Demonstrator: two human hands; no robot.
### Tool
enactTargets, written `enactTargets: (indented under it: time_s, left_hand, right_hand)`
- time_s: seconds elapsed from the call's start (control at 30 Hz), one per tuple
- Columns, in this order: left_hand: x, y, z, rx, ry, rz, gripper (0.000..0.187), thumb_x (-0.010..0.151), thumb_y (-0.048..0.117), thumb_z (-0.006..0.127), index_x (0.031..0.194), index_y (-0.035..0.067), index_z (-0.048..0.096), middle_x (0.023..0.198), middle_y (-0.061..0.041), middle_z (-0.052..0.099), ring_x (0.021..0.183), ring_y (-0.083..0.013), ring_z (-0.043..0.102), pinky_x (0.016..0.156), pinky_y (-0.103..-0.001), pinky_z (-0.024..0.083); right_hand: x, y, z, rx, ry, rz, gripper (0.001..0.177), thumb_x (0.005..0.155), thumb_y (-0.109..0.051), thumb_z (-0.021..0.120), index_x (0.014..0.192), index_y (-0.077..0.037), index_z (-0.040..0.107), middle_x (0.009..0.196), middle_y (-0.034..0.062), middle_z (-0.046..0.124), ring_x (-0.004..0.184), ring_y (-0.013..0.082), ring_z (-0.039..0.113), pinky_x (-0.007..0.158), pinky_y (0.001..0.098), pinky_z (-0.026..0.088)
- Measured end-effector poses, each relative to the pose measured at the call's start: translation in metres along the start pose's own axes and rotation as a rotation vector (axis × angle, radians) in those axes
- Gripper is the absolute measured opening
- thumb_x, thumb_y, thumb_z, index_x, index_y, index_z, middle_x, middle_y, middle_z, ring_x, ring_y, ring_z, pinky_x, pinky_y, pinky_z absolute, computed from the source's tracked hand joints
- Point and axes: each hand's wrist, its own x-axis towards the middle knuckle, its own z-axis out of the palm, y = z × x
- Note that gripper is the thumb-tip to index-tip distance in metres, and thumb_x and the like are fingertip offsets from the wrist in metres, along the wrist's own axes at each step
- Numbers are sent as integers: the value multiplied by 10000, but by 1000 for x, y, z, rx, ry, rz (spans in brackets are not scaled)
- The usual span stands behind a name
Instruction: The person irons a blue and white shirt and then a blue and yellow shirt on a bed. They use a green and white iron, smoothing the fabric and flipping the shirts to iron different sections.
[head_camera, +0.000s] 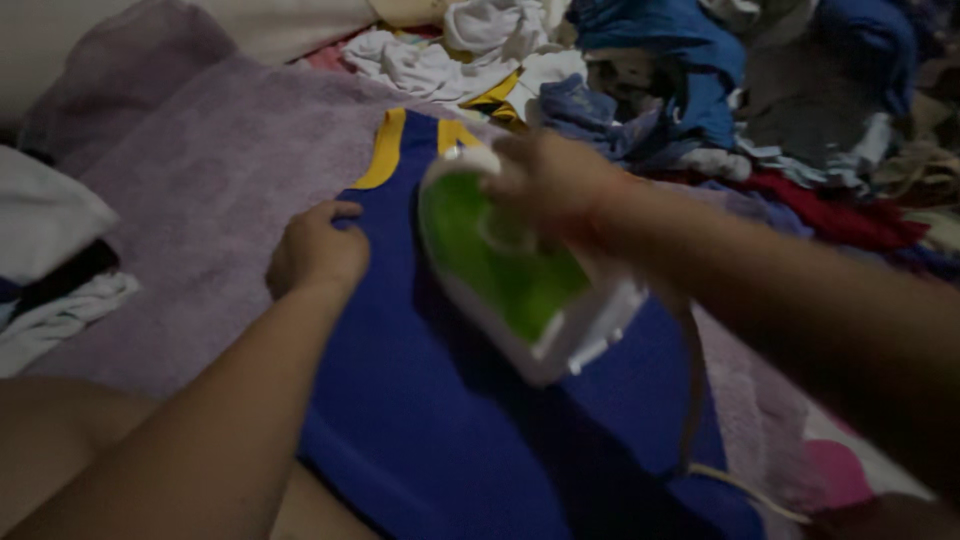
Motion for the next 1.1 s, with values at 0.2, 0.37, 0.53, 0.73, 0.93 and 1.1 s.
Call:
enactTargets:
  time_s: [0.2, 0.37, 0.53, 0.73, 0.93, 1.1]
  left_hand:
    - [10, -8, 7, -98, 43, 14, 319, 939, 308, 574, 1203, 391, 733, 1307, 13, 682, 1187, -294, 646, 1010, -437, 499]
    - [11, -12, 1, -224, 39, -60, 350, 936, 293, 551, 1202, 414, 744, 1292, 15, 702, 1190, -292, 651, 1048, -398, 485]
    - [20, -17, -6, -212, 32, -43, 393, 909, 224, 557, 1189, 407, 764, 1275, 4, 716, 1168, -298, 664, 1053, -384, 484]
    - [9, -10, -11, -207, -14, -85, 429, 883, 179, 574, 1235, 358, 740, 1304, -26, 709, 1174, -291, 670, 1043, -393, 492]
    - [27, -10, -10, -35, -64, -37, 531, 854, 233, 640, 1374, 155, 570, 1381, -163, 621, 1242, -353, 599, 1058, -471, 450]
    - [70, -36, 0, 186, -247, 45, 442, 827, 194, 642, 1186, -47, 734, 1281, -323, 676, 1217, -423, 661, 1074, -463, 499]
  right_hand:
    - [90, -11, 10, -79, 47, -154, 533, 901, -331, 689, 1378, -108, 612, 1082, 168, 746, 886, 313, 763, 801, 432, 614]
    - [119, 11, 17, -154, 106, -331, 586, 867, -299, 761, 1375, -66, 585, 1146, 182, 699, 984, 268, 694, 861, 391, 554]
    - [43, 28, 14, 6, -101, -305, 472, 876, -264, 675, 1306, -68, 690, 1102, 176, 799, 934, 227, 762, 839, 391, 605]
    - [-66, 10, 9, -92, -41, -109, 636, 889, -396, 672, 1467, -200, 495, 1238, 146, 704, 1106, 279, 705, 959, 397, 538]
    - [-27, -16, 17, -84, -4, 1, 529, 913, -429, 641, 1388, -203, 581, 1219, 154, 713, 1093, 313, 715, 951, 422, 552]
    - [74, -17, 26, -359, 121, -163, 474, 914, -371, 691, 1269, -57, 676, 1233, 217, 691, 1108, 366, 680, 957, 452, 544]
